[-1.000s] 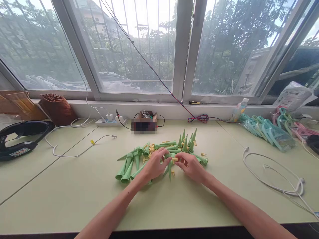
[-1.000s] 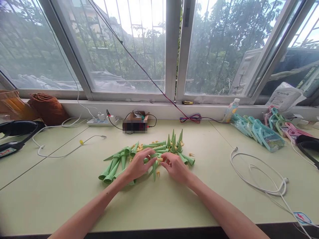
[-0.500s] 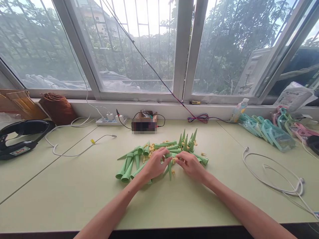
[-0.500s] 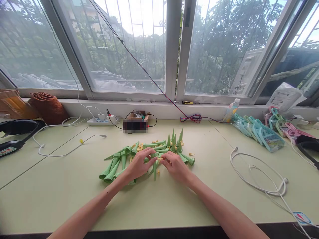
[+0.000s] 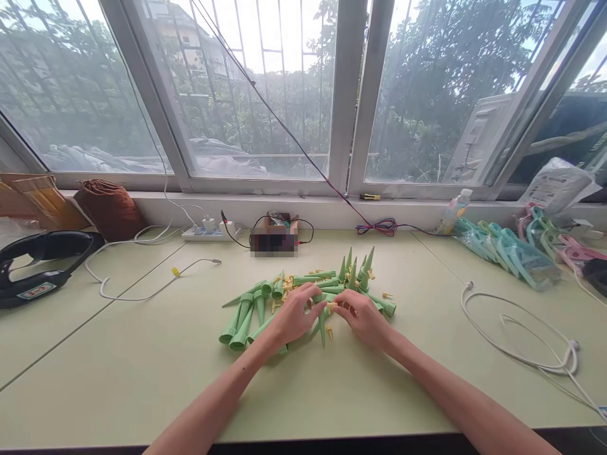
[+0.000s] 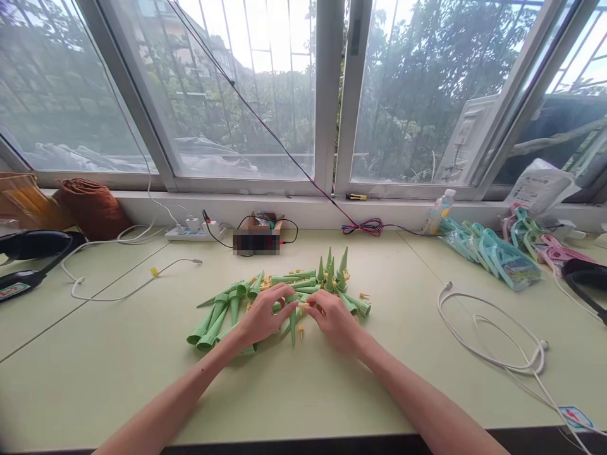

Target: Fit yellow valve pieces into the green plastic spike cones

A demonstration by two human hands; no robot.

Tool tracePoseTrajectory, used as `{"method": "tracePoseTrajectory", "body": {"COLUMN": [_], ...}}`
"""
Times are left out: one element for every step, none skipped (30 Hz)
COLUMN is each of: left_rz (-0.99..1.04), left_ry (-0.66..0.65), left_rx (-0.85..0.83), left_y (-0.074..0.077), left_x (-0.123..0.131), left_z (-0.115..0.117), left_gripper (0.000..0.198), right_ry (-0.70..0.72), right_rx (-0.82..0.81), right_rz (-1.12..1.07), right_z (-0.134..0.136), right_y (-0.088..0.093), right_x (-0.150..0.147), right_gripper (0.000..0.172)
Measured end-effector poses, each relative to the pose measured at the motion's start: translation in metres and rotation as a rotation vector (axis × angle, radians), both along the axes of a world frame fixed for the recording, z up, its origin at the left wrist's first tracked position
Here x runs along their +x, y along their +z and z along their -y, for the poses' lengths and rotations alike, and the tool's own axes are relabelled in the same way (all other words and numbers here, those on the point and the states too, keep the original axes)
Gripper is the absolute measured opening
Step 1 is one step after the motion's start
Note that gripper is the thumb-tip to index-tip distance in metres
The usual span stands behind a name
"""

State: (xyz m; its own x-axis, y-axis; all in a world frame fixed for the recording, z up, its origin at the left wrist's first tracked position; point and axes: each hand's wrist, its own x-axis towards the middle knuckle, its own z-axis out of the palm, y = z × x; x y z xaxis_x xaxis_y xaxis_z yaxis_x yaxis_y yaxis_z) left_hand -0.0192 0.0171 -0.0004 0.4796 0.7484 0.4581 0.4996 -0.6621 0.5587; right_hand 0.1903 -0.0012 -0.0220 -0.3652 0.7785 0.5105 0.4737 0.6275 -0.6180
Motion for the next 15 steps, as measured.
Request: {"method": "tracePoseTrajectory", "body": {"left_rz": [-0.003,-0.005,-0.007,-0.008,-0.009,-0.01,-0.011,-0.012,-0.014,-0.015,-0.016,-0.016,-0.017,-0.019,-0.021], "left_ry": [0.003,0.007,0.01,0.012,0.01,0.008,0.005,0.003,0.001,0.001,0.002,0.003,0.006,0.008,0.012], "left_rx": [0.001,0.003,0.005,0.005,0.003,-0.001,-0.005,-0.007,-0.006,-0.003,0.0,0.003,0.006,0.008,0.009], "left_y": [0.0001,0.0003,0.0007,0.0012,0.0017,0.0022,0.0027,0.0031,0.0034,0.0036,0.0037,0.0038,0.0039,0.0038,0.0038], "left_x": [-0.0001,-0.0003,-0.0005,-0.0006,-0.0006,-0.0005,-0.0004,-0.0003,-0.0001,0.0,0.0,-0.0002,-0.0004,-0.0008,-0.0012], "left_z": [0.0,0.0001,0.0004,0.0007,0.0011,0.0014,0.0017,0.002,0.0021,0.0023,0.0025,0.0027,0.0031,0.0034,0.0038], "left_gripper": [0.008,0.009,0.009,0.009,0.009,0.009,0.009,0.009,0.009,0.009,0.01,0.01,0.01,0.01,0.009], "right_ry": [0.0,0.0,0.002,0.003,0.003,0.003,0.003,0.002,0.002,0.003,0.003,0.003,0.001,-0.001,-0.003], "right_rx": [0.0,-0.001,-0.003,-0.005,-0.008,-0.012,-0.014,-0.017,-0.018,-0.019,-0.018,-0.014,-0.008,-0.001,0.006], "right_rz": [-0.002,-0.007,-0.013,-0.021,-0.028,-0.034,-0.038,-0.04,-0.041,-0.042,-0.04,-0.037,-0.031,-0.025,-0.018], "right_z": [0.0002,0.0003,0.0004,0.0005,0.0005,0.0004,0.0002,0.0,-0.0001,-0.0003,-0.0003,-0.0002,0.0,0.0002,0.0006], "right_y": [0.0001,0.0002,0.0003,0.0004,0.0005,0.0006,0.0007,0.0008,0.001,0.0011,0.0013,0.0015,0.0017,0.002,0.0023], "right_x": [-0.0001,-0.0002,-0.0003,-0.0004,-0.0005,-0.0007,-0.0008,-0.001,-0.0013,-0.0016,-0.0019,-0.0022,-0.0025,-0.0028,-0.003], "right_gripper": [0.01,0.009,0.008,0.007,0.007,0.007,0.007,0.008,0.008,0.009,0.01,0.012,0.014,0.017,0.019]}}
